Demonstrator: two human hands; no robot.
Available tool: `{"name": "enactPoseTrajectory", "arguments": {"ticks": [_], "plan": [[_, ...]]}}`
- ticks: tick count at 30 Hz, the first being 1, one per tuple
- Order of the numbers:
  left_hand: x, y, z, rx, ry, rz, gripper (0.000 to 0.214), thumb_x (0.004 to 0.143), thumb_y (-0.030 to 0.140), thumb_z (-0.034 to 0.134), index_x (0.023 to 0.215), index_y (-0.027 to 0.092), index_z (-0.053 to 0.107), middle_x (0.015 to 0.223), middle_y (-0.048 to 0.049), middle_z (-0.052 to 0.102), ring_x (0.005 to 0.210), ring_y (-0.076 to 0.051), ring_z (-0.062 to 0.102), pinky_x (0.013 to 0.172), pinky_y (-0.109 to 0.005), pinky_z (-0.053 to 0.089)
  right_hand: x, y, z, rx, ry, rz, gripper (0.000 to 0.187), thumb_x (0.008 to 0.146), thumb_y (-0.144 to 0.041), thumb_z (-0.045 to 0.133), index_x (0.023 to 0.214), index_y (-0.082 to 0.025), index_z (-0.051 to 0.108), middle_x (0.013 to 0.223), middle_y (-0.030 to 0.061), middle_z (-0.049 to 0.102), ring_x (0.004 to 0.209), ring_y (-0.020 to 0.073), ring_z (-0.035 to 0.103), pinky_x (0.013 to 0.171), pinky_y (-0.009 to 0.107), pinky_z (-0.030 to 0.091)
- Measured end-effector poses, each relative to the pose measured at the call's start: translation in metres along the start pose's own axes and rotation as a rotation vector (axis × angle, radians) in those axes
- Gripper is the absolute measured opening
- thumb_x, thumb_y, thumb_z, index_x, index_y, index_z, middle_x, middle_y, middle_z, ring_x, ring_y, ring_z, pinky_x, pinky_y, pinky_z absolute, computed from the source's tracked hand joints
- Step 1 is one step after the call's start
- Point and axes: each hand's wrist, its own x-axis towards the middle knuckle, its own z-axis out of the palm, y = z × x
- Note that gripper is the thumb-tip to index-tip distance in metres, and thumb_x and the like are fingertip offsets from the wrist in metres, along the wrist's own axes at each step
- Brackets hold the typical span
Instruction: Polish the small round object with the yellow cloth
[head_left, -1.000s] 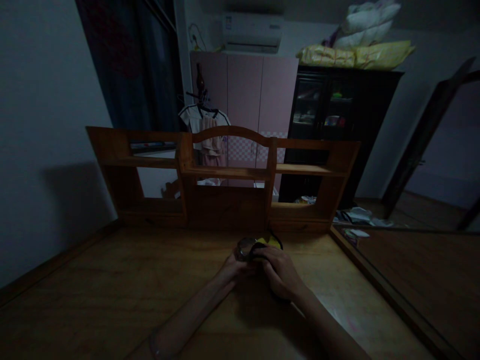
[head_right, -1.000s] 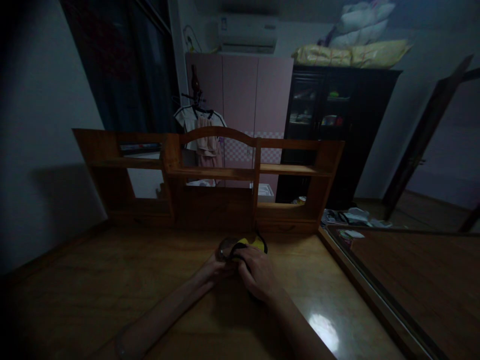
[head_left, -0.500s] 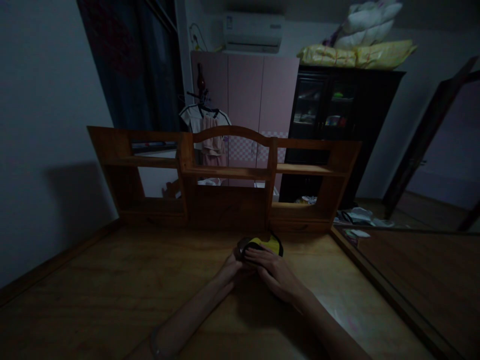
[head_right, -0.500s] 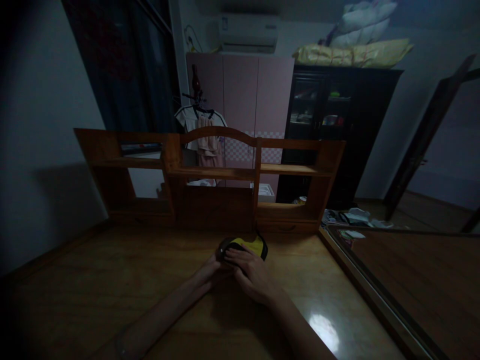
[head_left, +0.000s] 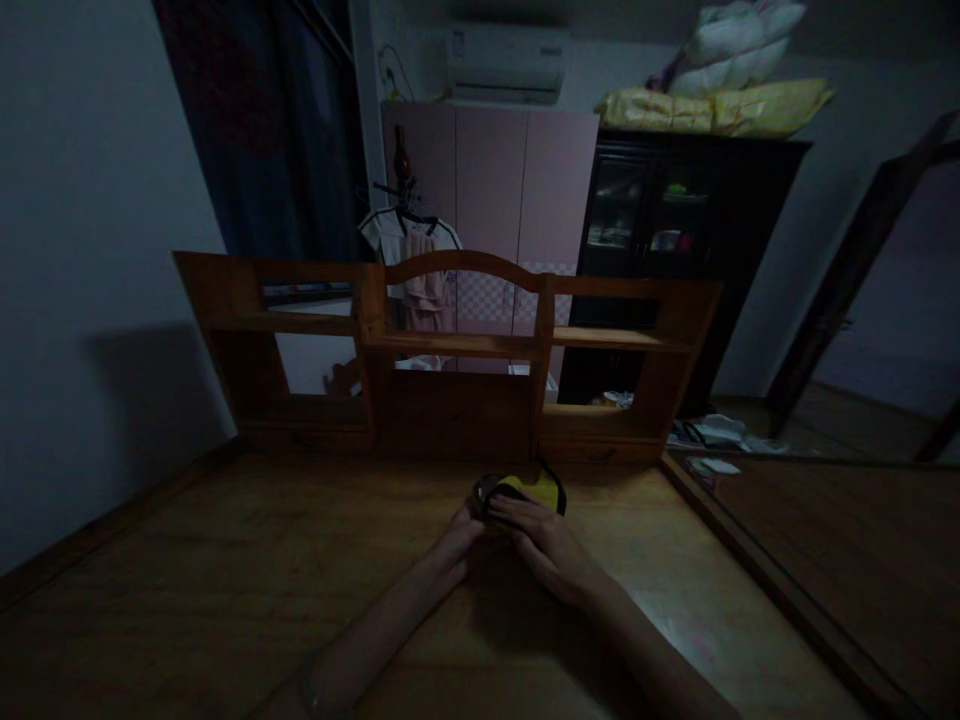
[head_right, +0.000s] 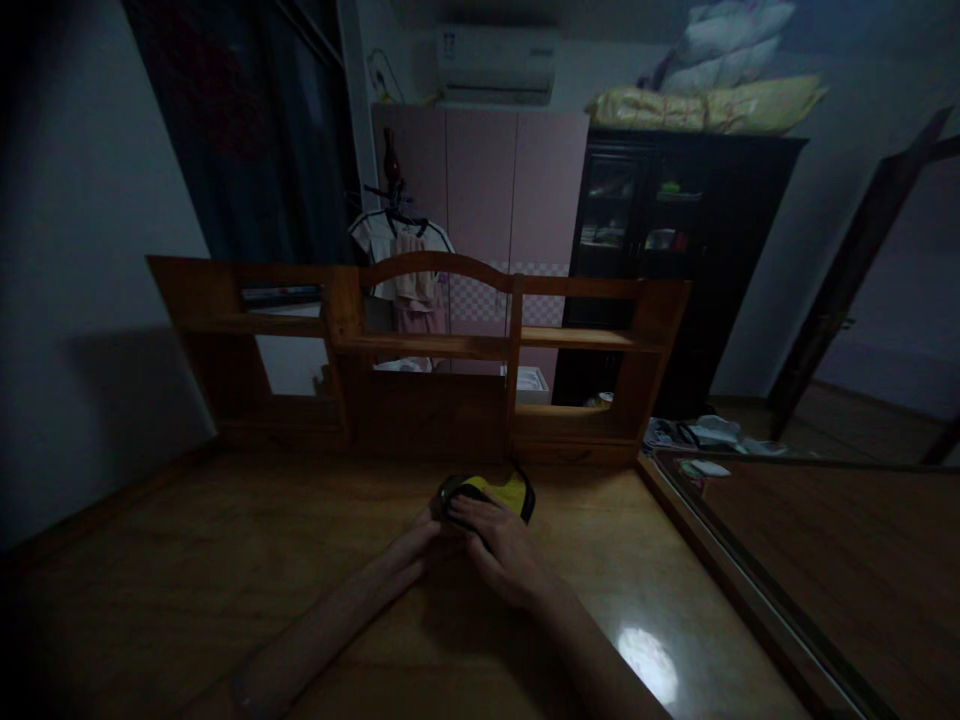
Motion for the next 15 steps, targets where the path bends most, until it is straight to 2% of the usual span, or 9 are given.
{"name": "enactPoseTrajectory", "arguments": {"ticks": [5, 9, 13, 15], "plan": [[-0.002, 0.003, 0.002, 0.009, 0.001, -0.009, 0.053, 0.054, 0.002, 0.073, 0.103, 0.017, 0.062, 0.098, -0.006, 0.068, 0.084, -0.02, 0.064, 0.073, -0.029, 0.052, -0.001, 0.008, 0.004, -0.105, 0.016, 0.052, 0.047, 0.088, -0.015, 0.043, 0.134, -0.024, 0.044, 0.137, 0.0036, 0.048, 0.129, 0.0201, 0.041, 0.112, 0.045, 0.028], [-0.004, 0.008, 0.01, 0.021, -0.006, -0.042, 0.058, 0.053, 0.004, 0.073, 0.108, 0.018, 0.06, 0.1, -0.0065, 0.068, 0.085, -0.02, 0.064, 0.072, -0.029, 0.052, -0.002, 0.014, 0.006, -0.19, 0.026, 0.098, 0.051, 0.088, -0.016, 0.042, 0.138, -0.021, 0.038, 0.143, 0.0057, 0.039, 0.134, 0.0221, 0.033, 0.112, 0.046, 0.027], [0.0, 0.004, 0.01, -0.008, -0.002, -0.004, 0.068, 0.047, 0.0, 0.074, 0.111, 0.018, 0.057, 0.109, -0.0086, 0.066, 0.095, -0.024, 0.063, 0.076, -0.031, 0.052, 0.0, 0.008, 0.007, -0.134, -0.011, 0.06, 0.054, 0.089, -0.016, 0.04, 0.142, -0.022, 0.029, 0.149, 0.0036, 0.028, 0.137, 0.02, 0.025, 0.114, 0.046, 0.022], [0.002, 0.001, 0.006, -0.023, 0.016, 0.034, 0.072, 0.044, -0.003, 0.073, 0.111, 0.018, 0.056, 0.114, -0.0097, 0.064, 0.1, -0.027, 0.061, 0.078, -0.034, 0.052, 0.002, 0.004, 0.007, -0.062, -0.022, 0.04, 0.052, 0.09, -0.015, 0.039, 0.141, -0.024, 0.031, 0.148, 0.0014, 0.03, 0.137, 0.0193, 0.026, 0.115, 0.047, 0.018]]}}
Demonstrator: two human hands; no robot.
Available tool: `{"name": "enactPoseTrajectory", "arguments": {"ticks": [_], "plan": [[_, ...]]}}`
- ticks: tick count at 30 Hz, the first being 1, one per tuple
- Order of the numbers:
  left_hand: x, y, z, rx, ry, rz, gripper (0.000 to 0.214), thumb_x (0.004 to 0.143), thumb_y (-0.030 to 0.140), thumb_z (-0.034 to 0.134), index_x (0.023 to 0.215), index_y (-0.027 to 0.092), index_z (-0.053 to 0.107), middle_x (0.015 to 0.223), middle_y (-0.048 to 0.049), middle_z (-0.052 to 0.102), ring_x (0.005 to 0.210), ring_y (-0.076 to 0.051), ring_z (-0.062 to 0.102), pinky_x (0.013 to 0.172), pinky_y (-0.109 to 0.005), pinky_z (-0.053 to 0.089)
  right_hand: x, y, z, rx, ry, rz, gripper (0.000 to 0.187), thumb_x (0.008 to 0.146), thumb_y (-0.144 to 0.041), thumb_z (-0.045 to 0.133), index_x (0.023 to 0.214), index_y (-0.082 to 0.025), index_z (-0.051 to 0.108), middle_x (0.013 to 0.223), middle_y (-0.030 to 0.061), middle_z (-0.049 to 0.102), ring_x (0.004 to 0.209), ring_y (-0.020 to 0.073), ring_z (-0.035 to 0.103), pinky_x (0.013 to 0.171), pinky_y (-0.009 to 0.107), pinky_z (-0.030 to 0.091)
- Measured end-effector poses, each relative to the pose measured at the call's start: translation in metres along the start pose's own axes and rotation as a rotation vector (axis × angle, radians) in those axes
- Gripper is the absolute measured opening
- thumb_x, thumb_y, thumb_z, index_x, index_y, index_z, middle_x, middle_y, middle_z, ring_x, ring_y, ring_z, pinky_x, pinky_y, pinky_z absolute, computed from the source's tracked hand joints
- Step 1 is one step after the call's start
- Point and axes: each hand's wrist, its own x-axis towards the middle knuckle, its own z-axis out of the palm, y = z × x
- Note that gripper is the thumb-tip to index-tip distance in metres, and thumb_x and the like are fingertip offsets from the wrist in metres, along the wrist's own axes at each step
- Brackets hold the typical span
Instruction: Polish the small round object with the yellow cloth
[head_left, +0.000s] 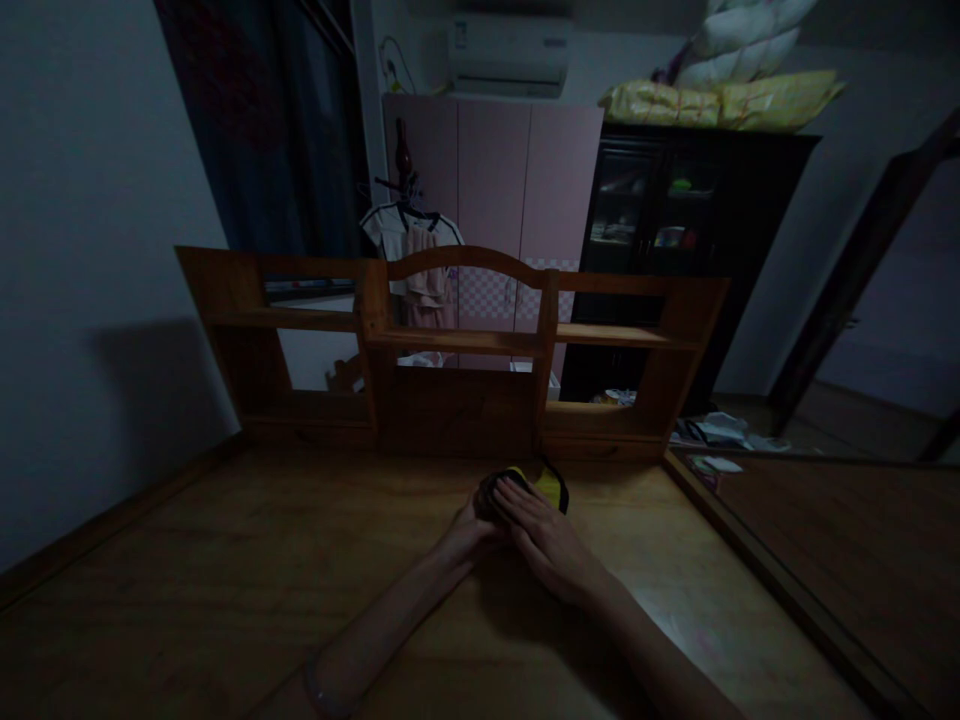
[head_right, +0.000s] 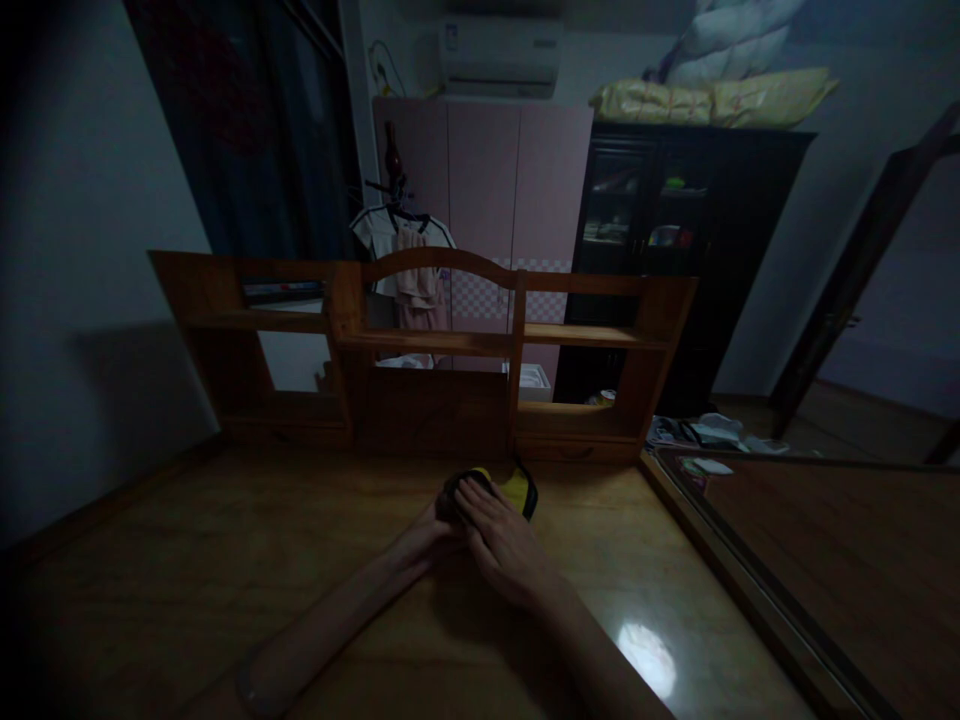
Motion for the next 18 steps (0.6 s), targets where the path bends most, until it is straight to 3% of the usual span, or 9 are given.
{"name": "enactPoseTrajectory", "arguments": {"ticks": [2, 4, 7, 9, 12, 15, 18], "plan": [[0.0003, -0.0009, -0.0031, 0.016, 0.0, -0.005, 0.073, 0.044, -0.003, 0.074, 0.111, 0.018, 0.055, 0.114, -0.0104, 0.063, 0.101, -0.029, 0.061, 0.079, -0.036, 0.053, 0.0011, -0.0003, 0.0, 0.085, 0.004, 0.01, 0.049, 0.09, -0.015, 0.04, 0.137, -0.027, 0.038, 0.143, -0.0005, 0.04, 0.135, 0.0195, 0.031, 0.114, 0.048, 0.02], [-0.001, 0.0001, -0.0047, 0.055, -0.001, -0.044, 0.072, 0.046, -0.001, 0.075, 0.112, 0.018, 0.055, 0.112, -0.0105, 0.064, 0.098, -0.029, 0.062, 0.076, -0.036, 0.054, 0.0006, 0.0025, -0.0002, 0.161, 0.048, 0.063, 0.042, 0.09, -0.015, 0.041, 0.129, -0.028, 0.05, 0.133, -0.0011, 0.053, 0.13, 0.0209, 0.039, 0.11, 0.047, 0.029], [-0.0026, 0.002, -0.0047, 0.09, 0.014, -0.057, 0.072, 0.048, 0.003, 0.077, 0.114, 0.019, 0.053, 0.108, -0.0092, 0.065, 0.088, -0.025, 0.065, 0.066, -0.03, 0.054, -0.0028, 0.0079, -0.0005, 0.196, 0.187, 0.186, 0.034, 0.089, -0.016, 0.041, 0.109, -0.025, 0.066, 0.113, 0.0017, 0.067, 0.113, 0.0235, 0.057, 0.096, 0.042, 0.046], [-0.0015, 0.0015, -0.0044, 0.093, 0.022, -0.043, 0.073, 0.047, 0.003, 0.077, 0.114, 0.019, 0.053, 0.104, -0.0081, 0.066, 0.079, -0.022, 0.066, 0.059, -0.026, 0.053, -0.005, 0.0094, -0.0002, 0.157, 0.254, 0.231, 0.031, 0.089, -0.018, 0.042, 0.103, -0.024, 0.069, 0.107, 0.003, 0.069, 0.106, 0.024, 0.061, 0.091, 0.04, 0.049], [0.0021, -0.0014, -0.0049, 0.069, -0.019, -0.018, 0.071, 0.047, 0.0, 0.074, 0.112, 0.019, 0.054, 0.102, -0.0078, 0.067, 0.082, -0.023, 0.066, 0.059, -0.026, 0.053, -0.0056, 0.0076, 0.0016, 0.081, 0.241, 0.211, 0.034, 0.088, -0.019, 0.045, 0.117, -0.026, 0.061, 0.118, 0.0029, 0.064, 0.117, 0.0241, 0.054, 0.1, 0.044, 0.043], [0.0041, -0.0037, -0.0063, 0.026, -0.069, 0.01, 0.069, 0.048, -0.002, 0.071, 0.112, 0.019, 0.054, 0.107, -0.0081, 0.065, 0.092, -0.025, 0.064, 0.068, -0.03, 0.054, -0.0023, 0.004, 0.0042, 0.072, 0.135, 0.128, 0.044, 0.09, -0.019, 0.043, 0.133, -0.026, 0.046, 0.137, 0.002, 0.048, 0.131, 0.0212, 0.039, 0.11, 0.046, 0.029], [0.0022, -0.0029, -0.0072, 0.012, -0.036, -0.007, 0.067, 0.05, -0.002, 0.07, 0.112, 0.019, 0.053, 0.109, -0.0082, 0.065, 0.095, -0.025, 0.063, 0.073, -0.033, 0.054, 0.001, 0.0017, 0.0046, 0.107, 0.043, 0.048, 0.048, 0.091, -0.018, 0.04, 0.138, -0.026, 0.037, 0.144, 0.0006, 0.038, 0.135, 0.0189, 0.031, 0.114, 0.047, 0.019]]}}
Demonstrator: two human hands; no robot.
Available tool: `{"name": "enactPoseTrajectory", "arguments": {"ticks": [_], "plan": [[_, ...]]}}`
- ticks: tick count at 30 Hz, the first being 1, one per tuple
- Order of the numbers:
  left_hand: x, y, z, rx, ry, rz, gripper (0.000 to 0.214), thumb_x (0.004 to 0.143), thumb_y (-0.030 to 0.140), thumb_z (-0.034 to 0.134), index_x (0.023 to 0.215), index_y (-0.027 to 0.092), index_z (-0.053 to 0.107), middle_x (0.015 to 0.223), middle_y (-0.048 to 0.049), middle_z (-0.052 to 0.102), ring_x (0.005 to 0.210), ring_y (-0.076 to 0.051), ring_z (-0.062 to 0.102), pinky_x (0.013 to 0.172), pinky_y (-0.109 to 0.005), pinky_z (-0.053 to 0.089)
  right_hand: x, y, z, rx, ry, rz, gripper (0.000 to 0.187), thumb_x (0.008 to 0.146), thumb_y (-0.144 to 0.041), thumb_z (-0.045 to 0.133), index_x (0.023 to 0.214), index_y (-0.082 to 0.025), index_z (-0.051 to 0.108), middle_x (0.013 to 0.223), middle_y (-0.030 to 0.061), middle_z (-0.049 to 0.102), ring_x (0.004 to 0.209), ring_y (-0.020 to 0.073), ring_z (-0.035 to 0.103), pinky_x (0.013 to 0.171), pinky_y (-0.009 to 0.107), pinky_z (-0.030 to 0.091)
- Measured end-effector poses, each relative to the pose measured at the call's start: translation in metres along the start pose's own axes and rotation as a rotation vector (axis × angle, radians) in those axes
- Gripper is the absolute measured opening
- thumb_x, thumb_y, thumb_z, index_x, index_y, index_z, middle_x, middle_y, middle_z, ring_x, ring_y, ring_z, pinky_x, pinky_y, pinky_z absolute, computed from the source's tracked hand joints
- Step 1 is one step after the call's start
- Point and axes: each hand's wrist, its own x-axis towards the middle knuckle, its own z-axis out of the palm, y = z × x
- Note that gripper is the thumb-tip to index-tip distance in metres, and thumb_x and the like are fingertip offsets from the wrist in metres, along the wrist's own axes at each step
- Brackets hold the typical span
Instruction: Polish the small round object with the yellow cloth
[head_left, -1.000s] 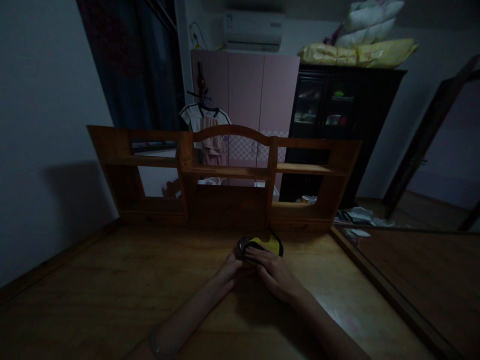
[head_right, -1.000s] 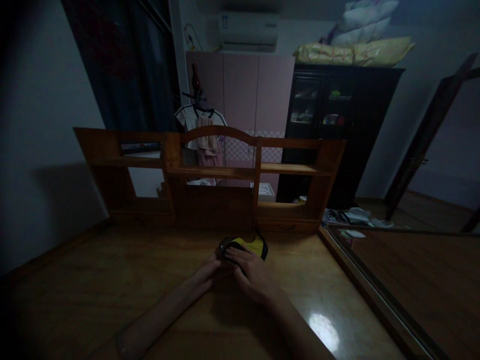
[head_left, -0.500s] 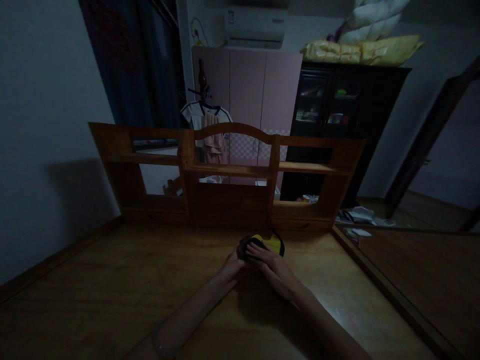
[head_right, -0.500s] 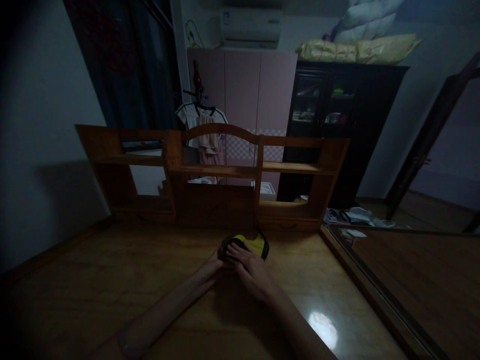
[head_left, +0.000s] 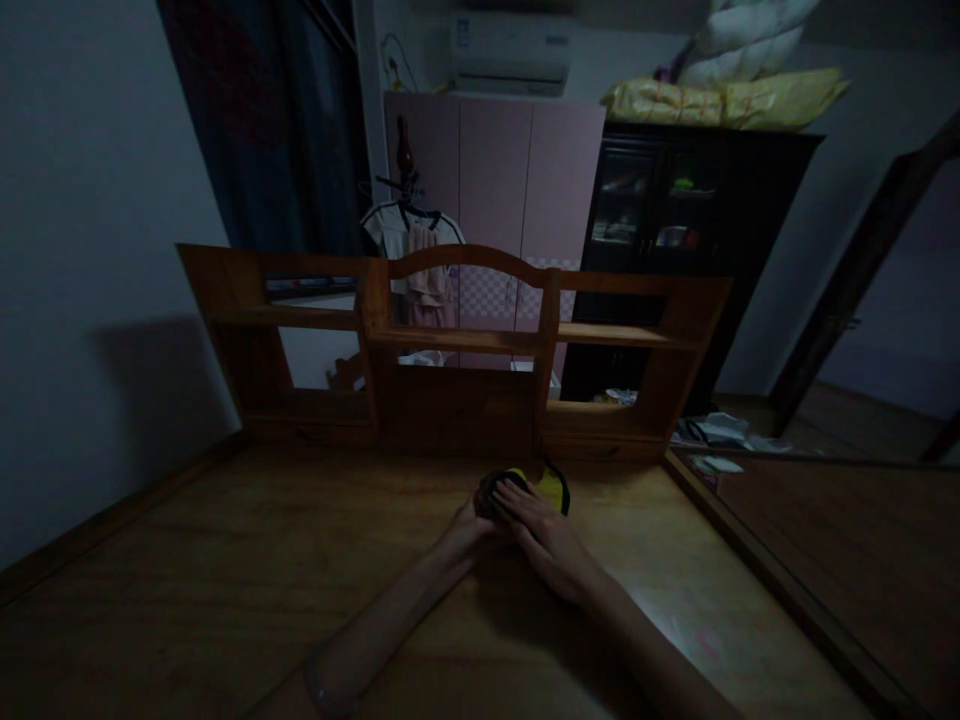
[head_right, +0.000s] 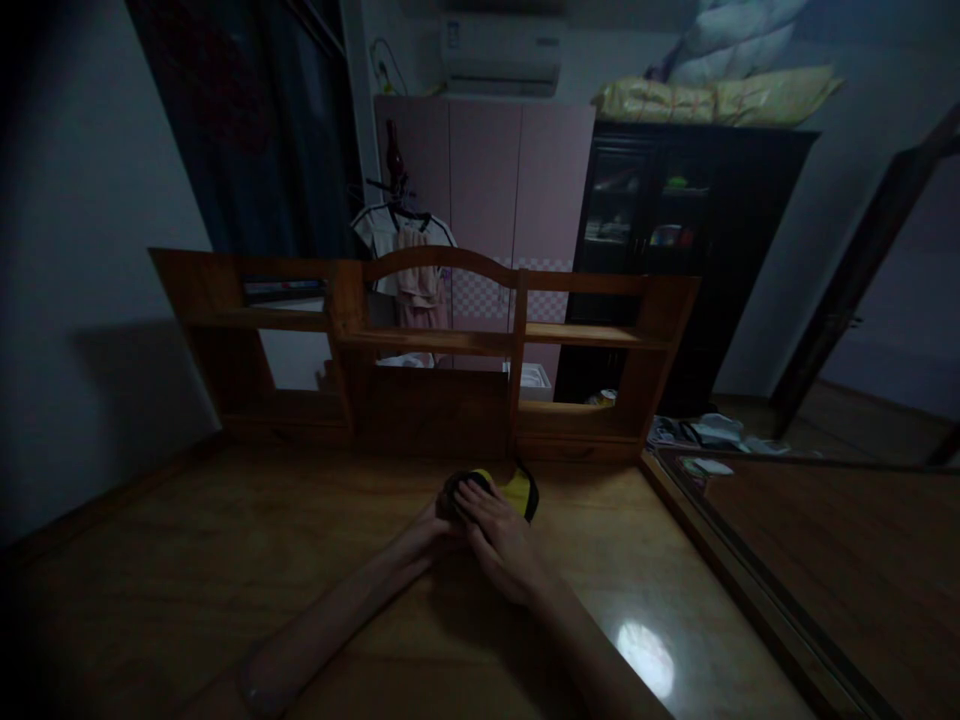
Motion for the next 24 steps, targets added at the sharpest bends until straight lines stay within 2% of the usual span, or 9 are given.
{"name": "enactPoseTrajectory", "arguments": {"ticks": [2, 4, 8, 11, 15, 18, 21, 24], "plan": [[-0.003, 0.002, 0.0, 0.014, 0.007, -0.019, 0.066, 0.052, -0.001, 0.071, 0.112, 0.018, 0.053, 0.111, -0.0096, 0.064, 0.096, -0.026, 0.063, 0.076, -0.035, 0.054, 0.0, 0.0, -0.001, 0.039, -0.033, -0.014, 0.047, 0.091, -0.017, 0.039, 0.137, -0.027, 0.039, 0.142, 0.0, 0.041, 0.134, 0.0186, 0.032, 0.114, 0.047, 0.019], [-0.005, 0.004, 0.002, 0.038, -0.004, -0.029, 0.066, 0.052, 0.0, 0.072, 0.113, 0.018, 0.054, 0.113, -0.0111, 0.063, 0.099, -0.027, 0.062, 0.079, -0.036, 0.053, -0.002, 0.001, -0.003, 0.058, -0.027, 0.006, 0.044, 0.09, -0.016, 0.04, 0.132, -0.027, 0.046, 0.136, 0.0, 0.049, 0.132, 0.0191, 0.036, 0.112, 0.046, 0.026], [-0.005, 0.006, 0.005, 0.056, 0.016, -0.002, 0.07, 0.047, 0.0, 0.075, 0.111, 0.019, 0.055, 0.112, -0.0092, 0.064, 0.102, -0.029, 0.061, 0.074, -0.034, 0.054, -0.008, 0.005, -0.004, -0.058, 0.137, 0.117, 0.035, 0.086, -0.016, 0.045, 0.116, -0.025, 0.062, 0.115, 0.0035, 0.066, 0.123, 0.0233, 0.049, 0.103, 0.044, 0.04], [-0.001, 0.002, 0.006, 0.051, 0.012, 0.033, 0.069, 0.046, 0.001, 0.075, 0.109, 0.019, 0.056, 0.109, -0.0082, 0.066, 0.099, -0.029, 0.061, 0.073, -0.033, 0.054, -0.009, 0.005, -0.004, -0.146, 0.181, 0.094, 0.038, 0.084, -0.017, 0.047, 0.12, -0.023, 0.059, 0.119, 0.0059, 0.063, 0.12, 0.0236, 0.051, 0.104, 0.045, 0.038], [0.002, -0.003, 0.003, 0.013, -0.023, 0.072, 0.071, 0.044, -0.003, 0.073, 0.109, 0.018, 0.055, 0.11, -0.008, 0.065, 0.102, -0.027, 0.06, 0.08, -0.035, 0.053, -0.004, -0.003, -0.006, -0.142, 0.076, -0.043, 0.049, 0.085, -0.015, 0.045, 0.133, -0.024, 0.045, 0.139, 0.0045, 0.046, 0.13, 0.0216, 0.039, 0.112, 0.047, 0.027], [-0.001, -0.002, 0.002, 0.013, 0.007, 0.066, 0.071, 0.045, -0.004, 0.072, 0.109, 0.019, 0.054, 0.112, -0.0074, 0.064, 0.102, -0.027, 0.06, 0.079, -0.034, 0.054, -0.001, -0.008, -0.007, -0.064, 0.01, -0.092, 0.048, 0.087, -0.014, 0.042, 0.134, -0.025, 0.045, 0.139, 0.0026, 0.045, 0.131, 0.0206, 0.038, 0.113, 0.049, 0.022], [-0.006, 0.004, 0.004, 0.052, 0.031, -0.01, 0.072, 0.047, -0.002, 0.073, 0.112, 0.021, 0.053, 0.113, -0.0086, 0.064, 0.1, -0.028, 0.062, 0.073, -0.035, 0.055, -0.002, -0.003, -0.005, 0.033, 0.015, -0.06, 0.044, 0.087, -0.014, 0.042, 0.128, -0.027, 0.052, 0.13, 0.0016, 0.056, 0.127, 0.0212, 0.045, 0.11, 0.048, 0.029], [-0.006, 0.007, 0.005, 0.083, 0.024, -0.037, 0.074, 0.045, 0.0, 0.076, 0.113, 0.02, 0.054, 0.111, -0.0095, 0.065, 0.097, -0.028, 0.063, 0.071, -0.033, 0.055, -0.007, 0.008, -0.003, 0.031, 0.14, 0.061, 0.037, 0.086, -0.015, 0.044, 0.116, -0.027, 0.062, 0.115, 0.0022, 0.066, 0.123, 0.0237, 0.048, 0.102, 0.048, 0.04]]}}
